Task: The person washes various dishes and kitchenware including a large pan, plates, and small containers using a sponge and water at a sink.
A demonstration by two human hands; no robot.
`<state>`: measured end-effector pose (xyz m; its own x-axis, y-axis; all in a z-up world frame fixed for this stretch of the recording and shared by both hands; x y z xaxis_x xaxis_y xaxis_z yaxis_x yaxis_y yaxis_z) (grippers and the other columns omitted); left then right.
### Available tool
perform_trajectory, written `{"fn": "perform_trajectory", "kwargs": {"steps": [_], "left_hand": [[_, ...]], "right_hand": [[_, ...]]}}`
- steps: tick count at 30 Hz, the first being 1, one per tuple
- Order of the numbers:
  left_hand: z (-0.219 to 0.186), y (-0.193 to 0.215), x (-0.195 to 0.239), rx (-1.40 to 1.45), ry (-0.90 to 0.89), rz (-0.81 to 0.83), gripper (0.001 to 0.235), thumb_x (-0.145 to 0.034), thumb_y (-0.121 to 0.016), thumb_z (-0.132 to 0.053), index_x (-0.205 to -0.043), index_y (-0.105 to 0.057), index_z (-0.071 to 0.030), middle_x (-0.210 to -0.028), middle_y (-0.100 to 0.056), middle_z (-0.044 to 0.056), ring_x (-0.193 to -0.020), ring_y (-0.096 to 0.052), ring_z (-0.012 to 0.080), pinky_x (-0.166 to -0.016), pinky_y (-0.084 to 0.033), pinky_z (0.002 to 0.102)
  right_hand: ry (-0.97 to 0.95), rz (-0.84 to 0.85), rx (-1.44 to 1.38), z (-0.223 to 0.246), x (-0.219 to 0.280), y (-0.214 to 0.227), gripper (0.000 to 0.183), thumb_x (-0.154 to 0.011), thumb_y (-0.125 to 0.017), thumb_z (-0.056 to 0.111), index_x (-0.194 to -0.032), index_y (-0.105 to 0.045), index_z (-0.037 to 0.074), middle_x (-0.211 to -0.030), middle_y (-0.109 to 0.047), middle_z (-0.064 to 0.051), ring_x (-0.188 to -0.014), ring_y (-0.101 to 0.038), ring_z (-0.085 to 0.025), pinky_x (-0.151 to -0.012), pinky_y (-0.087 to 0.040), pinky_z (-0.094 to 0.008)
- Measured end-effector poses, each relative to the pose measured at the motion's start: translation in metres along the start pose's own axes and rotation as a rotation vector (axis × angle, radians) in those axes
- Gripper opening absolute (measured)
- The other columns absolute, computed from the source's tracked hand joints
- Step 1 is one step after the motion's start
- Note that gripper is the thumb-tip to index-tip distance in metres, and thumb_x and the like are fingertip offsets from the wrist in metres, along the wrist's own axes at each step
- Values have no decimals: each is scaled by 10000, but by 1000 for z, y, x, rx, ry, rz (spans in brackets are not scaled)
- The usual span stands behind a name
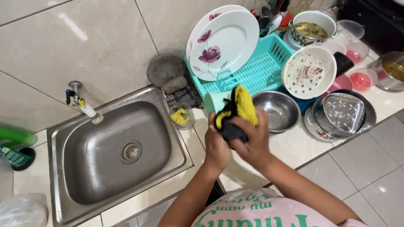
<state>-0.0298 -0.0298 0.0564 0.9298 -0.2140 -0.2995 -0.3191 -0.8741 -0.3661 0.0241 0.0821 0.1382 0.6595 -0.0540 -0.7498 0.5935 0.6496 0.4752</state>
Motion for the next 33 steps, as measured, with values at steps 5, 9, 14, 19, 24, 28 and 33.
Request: {"fn": "perform_trajectory", "kwargs": {"steps": [5, 9, 14, 19, 24, 28, 33], "left_hand": [[1, 4, 20, -394, 3, 8, 587, -1132, -303, -462, -1525, -474, -62, -904, -481, 91, -792, -465, 142, -749, -387, 281], [-17, -14, 15, -25, 91, 17, 469, -1113, -493, -341, -1379, -526, 44, -1149, -650, 87, -1001, -594, 122, -881, -511, 292], [-28, 2, 5, 354, 147, -149, 387, -1071, -571, -231, -1361, -524, 21, -1192, -675, 100, -1071, -643, 156, -961, -526, 322], [-24, 31, -13, 424, 77, -290, 381, -1054, -590, -204, -1369, -530, 1, -1210, -670, 127, -1069, -646, 204, -952, -526, 383], [-33, 41, -17, 503, 105, -281, 450, -1052, -536, -265, -1432, -509, -25, -1338, -634, 113, -1216, -628, 225, -1058, -497, 401], [-10, 38, -13, 696, 305, -251, 465, -1041, -479, -326, -1428, -505, -68, -1344, -614, 121, -1230, -612, 273, -1050, -500, 486], [21, 42, -10, 925, 440, -220, 468, -1058, -448, -383, -1359, -567, -45, -1305, -643, 144, -1210, -627, 296, -1043, -509, 507]], "right_hand": [[-131, 74, -72, -20, -23, 10, 352, -823, -750, 82, -1167, -678, 109, -1184, -670, -71, -1198, -554, -347, -1088, -447, -438], [-502, 8, -549, -61, -17, -5, 323, -988, -653, 131, -1293, -611, 34, -1247, -604, -134, -1118, -597, -201, -1007, -487, -319], [-464, -29, -524, -68, 1, -13, 384, -1020, -635, 113, -1368, -532, -13, -1284, -547, -104, -1159, -560, -151, -1010, -471, -291], [-383, 98, -328, -52, 31, -18, 394, -858, -688, 80, -1238, -608, 14, -1156, -567, -134, -1049, -599, -213, -939, -493, -326], [-191, 111, -227, -48, 42, -16, 382, -843, -708, 97, -1209, -611, 48, -1125, -628, -125, -1041, -599, -244, -1119, -357, -437], [-675, -28, -547, -104, 45, -33, 412, -972, -572, 147, -1368, -509, 54, -1222, -627, -121, -1100, -612, -227, -989, -499, -375], [-1138, -120, -1317, -132, 56, -64, 448, -1024, -525, 305, -1409, -530, 78, -1296, -638, -113, -1150, -627, -233, -998, -505, -389]]}}
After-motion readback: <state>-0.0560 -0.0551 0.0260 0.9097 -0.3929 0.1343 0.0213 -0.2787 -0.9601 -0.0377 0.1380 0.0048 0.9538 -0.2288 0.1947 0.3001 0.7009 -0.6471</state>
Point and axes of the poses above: each hand's wrist, its own x-axis away from the middle knuckle, its own y-axis out of the back of the hand, z = x × y, the point moved 7 cm from there along -x, towards the middle knuckle
